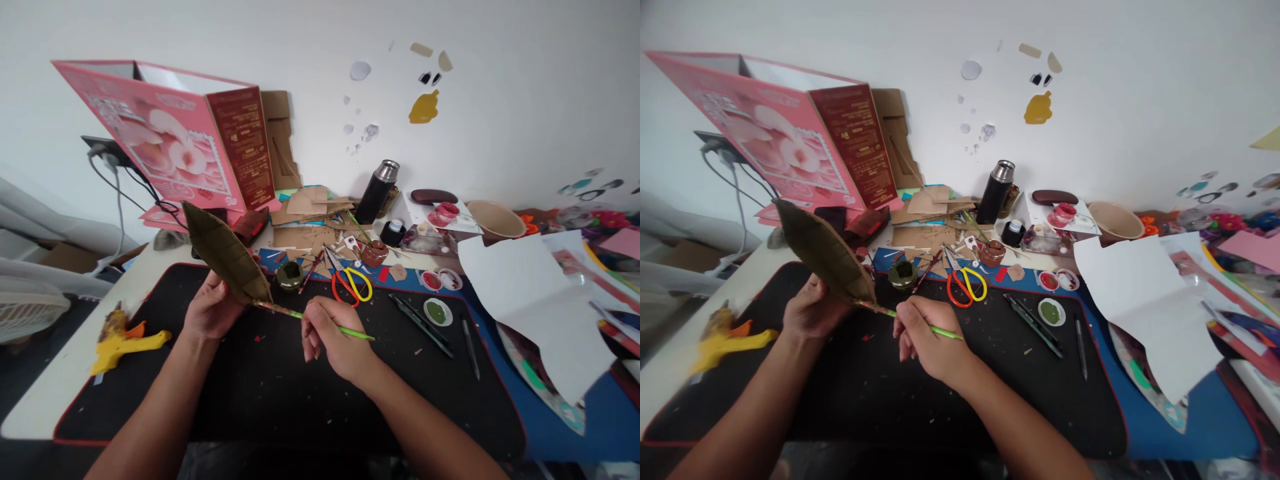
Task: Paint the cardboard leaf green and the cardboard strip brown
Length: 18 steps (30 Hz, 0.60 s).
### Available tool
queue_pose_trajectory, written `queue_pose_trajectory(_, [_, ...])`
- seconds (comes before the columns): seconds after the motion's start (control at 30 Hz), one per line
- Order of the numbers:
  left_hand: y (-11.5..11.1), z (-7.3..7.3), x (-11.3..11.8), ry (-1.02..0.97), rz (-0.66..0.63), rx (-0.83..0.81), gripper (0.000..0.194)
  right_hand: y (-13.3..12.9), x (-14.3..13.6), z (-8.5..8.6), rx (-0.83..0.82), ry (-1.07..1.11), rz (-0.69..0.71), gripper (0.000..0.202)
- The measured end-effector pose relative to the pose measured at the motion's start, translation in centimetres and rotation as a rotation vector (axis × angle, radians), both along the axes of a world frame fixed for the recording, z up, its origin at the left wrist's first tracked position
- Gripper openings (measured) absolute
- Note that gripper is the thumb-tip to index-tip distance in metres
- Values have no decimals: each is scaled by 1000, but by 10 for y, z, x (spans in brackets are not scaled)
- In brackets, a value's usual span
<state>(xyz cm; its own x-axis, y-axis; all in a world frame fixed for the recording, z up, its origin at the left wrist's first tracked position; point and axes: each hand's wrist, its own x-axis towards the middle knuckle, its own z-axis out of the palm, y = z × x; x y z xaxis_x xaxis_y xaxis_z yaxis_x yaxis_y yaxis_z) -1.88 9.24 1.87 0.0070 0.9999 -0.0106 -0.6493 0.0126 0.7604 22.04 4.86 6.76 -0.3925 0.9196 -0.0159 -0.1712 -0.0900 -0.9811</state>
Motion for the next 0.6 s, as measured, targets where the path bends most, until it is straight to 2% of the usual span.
queue_pose_trajectory(0.2, [-1,-3,-1,-24,-55,-38,66,2,-7,2,21,8,-15,61])
queue_pose_trajectory(0.4, [-1,-1,-1,-3,-51,-9,53,1,-2,1,12,-6,-6,62])
queue_pose_trajectory(0.6, [-1,1,2,-10,-47,-23,58,1,-3,0,-9,19,-52,61])
